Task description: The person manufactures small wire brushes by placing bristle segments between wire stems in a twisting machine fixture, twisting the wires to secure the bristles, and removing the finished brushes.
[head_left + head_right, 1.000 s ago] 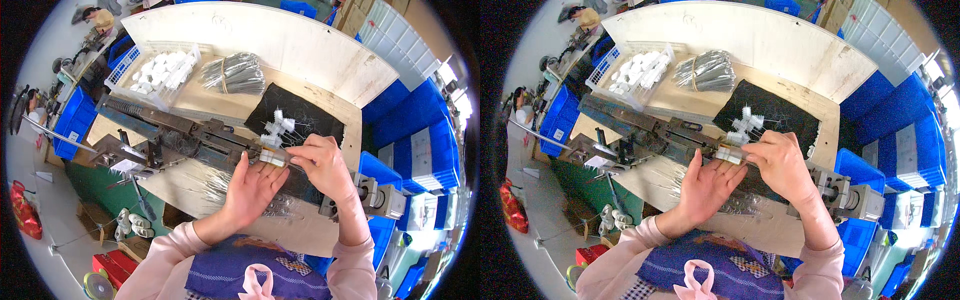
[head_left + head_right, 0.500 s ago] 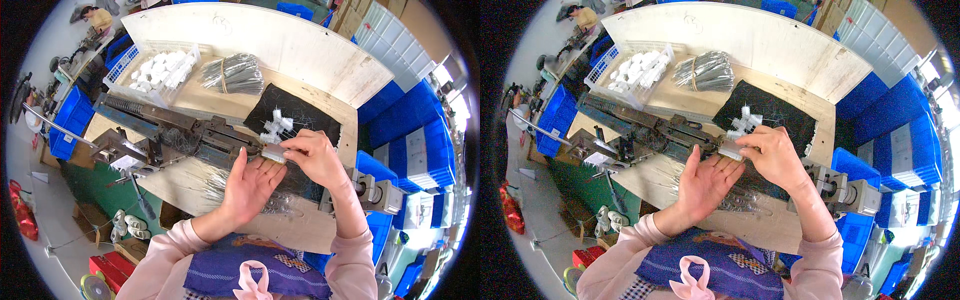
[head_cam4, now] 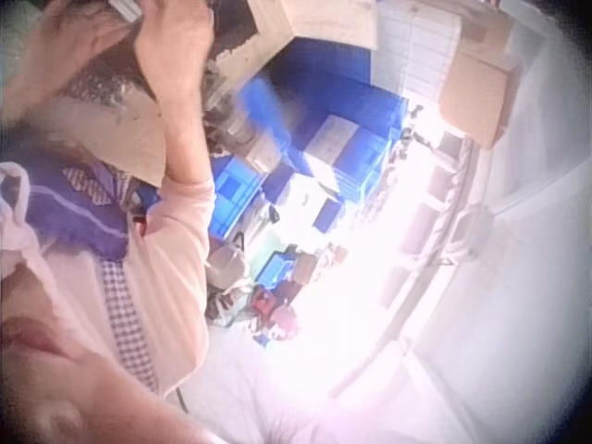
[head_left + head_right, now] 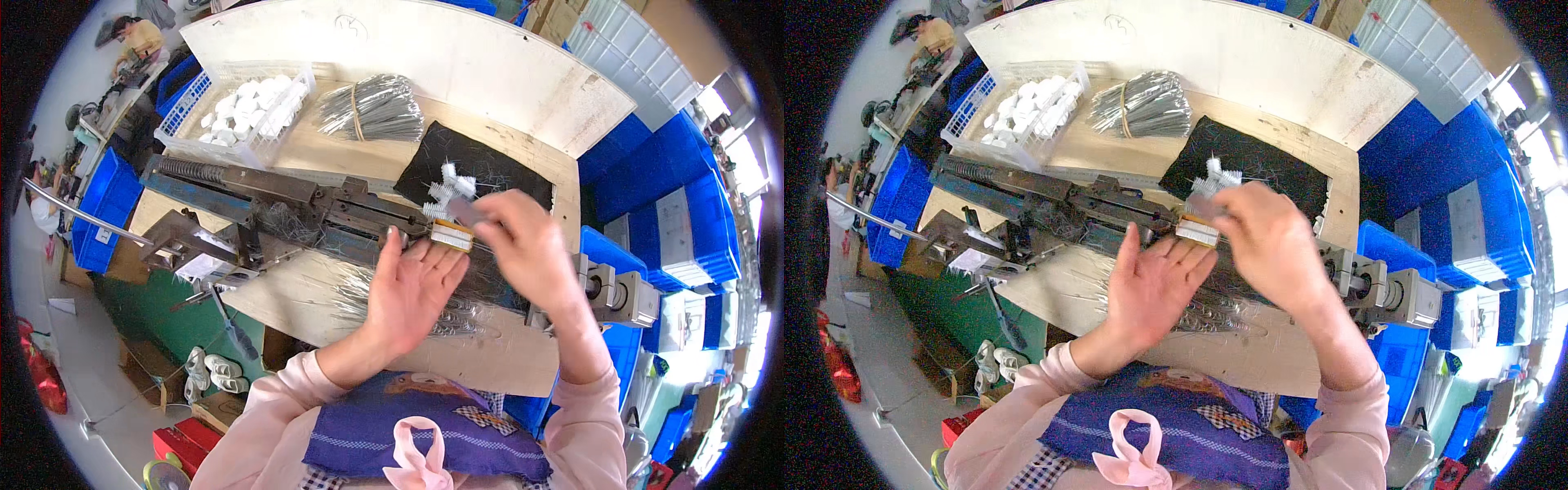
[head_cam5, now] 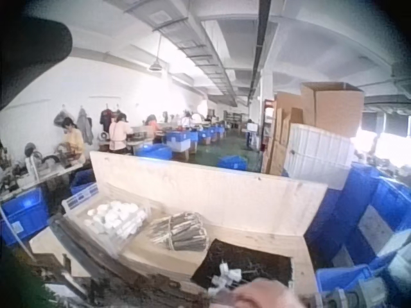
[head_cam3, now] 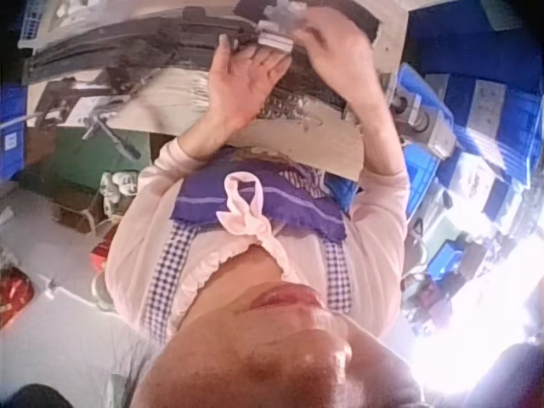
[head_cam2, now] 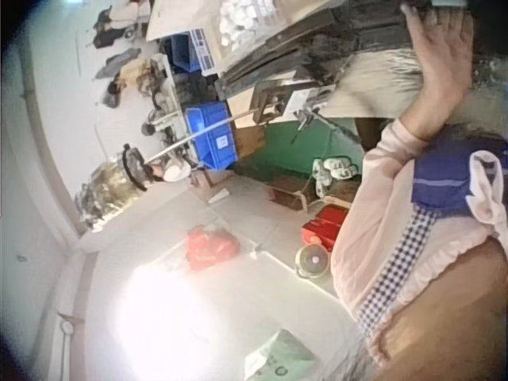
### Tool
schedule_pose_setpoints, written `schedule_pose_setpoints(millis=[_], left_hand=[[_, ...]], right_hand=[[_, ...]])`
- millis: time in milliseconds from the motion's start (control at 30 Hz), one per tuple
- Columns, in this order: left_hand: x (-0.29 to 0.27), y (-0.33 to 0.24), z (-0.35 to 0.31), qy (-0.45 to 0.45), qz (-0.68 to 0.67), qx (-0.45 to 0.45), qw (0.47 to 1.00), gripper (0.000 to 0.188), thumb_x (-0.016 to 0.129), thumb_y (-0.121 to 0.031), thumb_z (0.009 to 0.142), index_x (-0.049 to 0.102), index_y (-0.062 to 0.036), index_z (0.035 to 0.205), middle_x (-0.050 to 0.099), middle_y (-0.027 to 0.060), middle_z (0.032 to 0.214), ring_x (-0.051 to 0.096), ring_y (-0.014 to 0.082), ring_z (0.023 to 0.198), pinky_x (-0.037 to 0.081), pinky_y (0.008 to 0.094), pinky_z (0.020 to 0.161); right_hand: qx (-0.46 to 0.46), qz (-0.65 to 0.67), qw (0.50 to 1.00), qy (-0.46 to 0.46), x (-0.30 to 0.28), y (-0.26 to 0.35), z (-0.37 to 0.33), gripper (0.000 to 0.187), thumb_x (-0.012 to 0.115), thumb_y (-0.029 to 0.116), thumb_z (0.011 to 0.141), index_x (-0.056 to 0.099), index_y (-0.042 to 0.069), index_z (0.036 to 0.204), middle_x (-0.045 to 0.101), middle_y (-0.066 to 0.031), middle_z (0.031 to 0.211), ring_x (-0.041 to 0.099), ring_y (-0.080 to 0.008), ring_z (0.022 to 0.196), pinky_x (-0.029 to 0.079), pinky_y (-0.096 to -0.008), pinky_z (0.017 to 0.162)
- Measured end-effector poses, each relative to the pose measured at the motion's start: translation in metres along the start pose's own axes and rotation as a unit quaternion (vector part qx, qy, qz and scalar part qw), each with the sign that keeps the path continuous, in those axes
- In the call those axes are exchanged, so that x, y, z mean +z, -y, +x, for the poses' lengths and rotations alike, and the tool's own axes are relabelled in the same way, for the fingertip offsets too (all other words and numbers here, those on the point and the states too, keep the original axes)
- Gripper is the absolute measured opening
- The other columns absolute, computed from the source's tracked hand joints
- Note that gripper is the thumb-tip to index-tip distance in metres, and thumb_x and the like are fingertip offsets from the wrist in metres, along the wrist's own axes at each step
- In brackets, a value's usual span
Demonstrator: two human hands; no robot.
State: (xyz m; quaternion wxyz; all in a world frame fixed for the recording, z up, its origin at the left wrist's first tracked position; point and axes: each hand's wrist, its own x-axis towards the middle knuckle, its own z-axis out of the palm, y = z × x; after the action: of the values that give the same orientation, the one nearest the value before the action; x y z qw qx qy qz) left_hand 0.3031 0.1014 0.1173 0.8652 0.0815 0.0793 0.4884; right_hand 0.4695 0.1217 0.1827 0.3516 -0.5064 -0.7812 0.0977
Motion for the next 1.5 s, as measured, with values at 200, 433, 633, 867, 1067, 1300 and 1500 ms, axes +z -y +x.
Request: schedule_pose_setpoints(millis=[200, 433, 633, 867, 1067, 1300, 1500], left_hand=[[0.000, -0.004, -0.002, -0.001, -0.003, -0.011, 1.000, 0.062, 0.028, -0.053, 0.099, 0.046, 0.0016, 0.121, 0.048, 0.0113, 0.131, 0.039, 0.0240, 0.129, 0.023, 0.0401, 0.111], [0.021, -0.012, 0.008, -0.067, 0.008, -0.043, 0.997, 0.053, 0.036, -0.049, 0.098, 0.049, 0.0010, 0.107, 0.052, 0.0131, 0.118, 0.045, 0.0257, 0.119, 0.028, 0.0406, 0.108], [0.011, -0.012, 0.011, -0.084, 0.121, -0.053, 0.988, 0.044, 0.046, -0.039, 0.097, 0.048, -0.0005, 0.118, 0.051, 0.0111, 0.126, 0.045, 0.0219, 0.118, 0.030, 0.0369, 0.106], [-0.018, 0.041, -0.014, -0.207, 0.171, -0.035, 0.963, 0.025, 0.061, -0.028, 0.091, 0.055, -0.0095, 0.107, 0.058, 0.0043, 0.110, 0.050, 0.0203, 0.115, 0.035, 0.0332, 0.102], [-0.034, -0.055, -0.121, 0.077, 0.738, 0.089, 0.664, 0.047, 0.060, -0.006, 0.087, 0.046, -0.0020, 0.132, 0.032, 0.0248, 0.147, 0.037, 0.0393, 0.134, 0.021, 0.0451, 0.113], [-0.126, -0.206, -0.269, -0.598, 0.762, 0.183, 0.169, 0.092, 0.066, -0.015, 0.079, 0.010, -0.0075, 0.151, 0.057, 0.0285, 0.115, 0.058, 0.0408, 0.107, 0.047, 0.0419, 0.088], [-0.127, -0.159, -0.230, -0.616, 0.744, 0.148, 0.211, 0.088, 0.066, -0.018, 0.079, 0.015, -0.0006, 0.149, 0.061, 0.0257, 0.104, 0.058, 0.0394, 0.098, 0.045, 0.0449, 0.088]], right_hand=[[0.014, -0.133, 0.987, 0.087, -0.001, 0.031, -0.014, 0.023, 0.055, 0.007, 0.083, 0.052, -0.002, 0.104, 0.061, -0.0170, 0.064, 0.064, -0.0349, 0.059, 0.050, -0.0420, 0.049], [-0.077, -0.291, 0.943, 0.143, 0.010, 0.033, -0.007, 0.019, 0.060, 0.005, 0.072, 0.052, -0.004, 0.088, 0.062, -0.0103, 0.059, 0.067, -0.0237, 0.056, 0.051, -0.0304, 0.047], [0.016, -0.139, 0.977, 0.160, -0.001, 0.019, -0.055, 0.028, 0.056, 0.001, 0.076, 0.049, -0.001, 0.103, 0.063, -0.0177, 0.076, 0.064, -0.0336, 0.072, 0.051, -0.0416, 0.058], [0.049, -0.025, 0.953, 0.300, 0.066, -0.007, -0.134, 0.016, 0.055, 0.008, 0.080, 0.058, 0.004, 0.095, 0.063, -0.0155, 0.084, 0.064, -0.0342, 0.078, 0.052, -0.0417, 0.064], [-0.027, -0.030, 0.957, 0.287, 0.092, -0.025, -0.121, 0.022, 0.059, 0.013, 0.077, 0.058, 0.007, 0.099, 0.063, -0.0128, 0.089, 0.063, -0.0307, 0.080, 0.052, -0.0398, 0.067], [0.029, 0.102, 0.979, 0.173, 0.042, -0.017, -0.129, 0.027, 0.067, 0.012, 0.078, 0.052, 0.005, 0.099, 0.060, -0.0136, 0.087, 0.063, -0.0298, 0.079, 0.052, -0.0390, 0.064], [0.185, 0.219, 0.955, -0.076, -0.012, -0.013, -0.151, 0.008, 0.050, -0.005, 0.082, 0.049, 0.001, 0.086, 0.049, -0.0082, 0.087, 0.040, -0.0115, 0.074, 0.033, -0.0239, 0.066]])
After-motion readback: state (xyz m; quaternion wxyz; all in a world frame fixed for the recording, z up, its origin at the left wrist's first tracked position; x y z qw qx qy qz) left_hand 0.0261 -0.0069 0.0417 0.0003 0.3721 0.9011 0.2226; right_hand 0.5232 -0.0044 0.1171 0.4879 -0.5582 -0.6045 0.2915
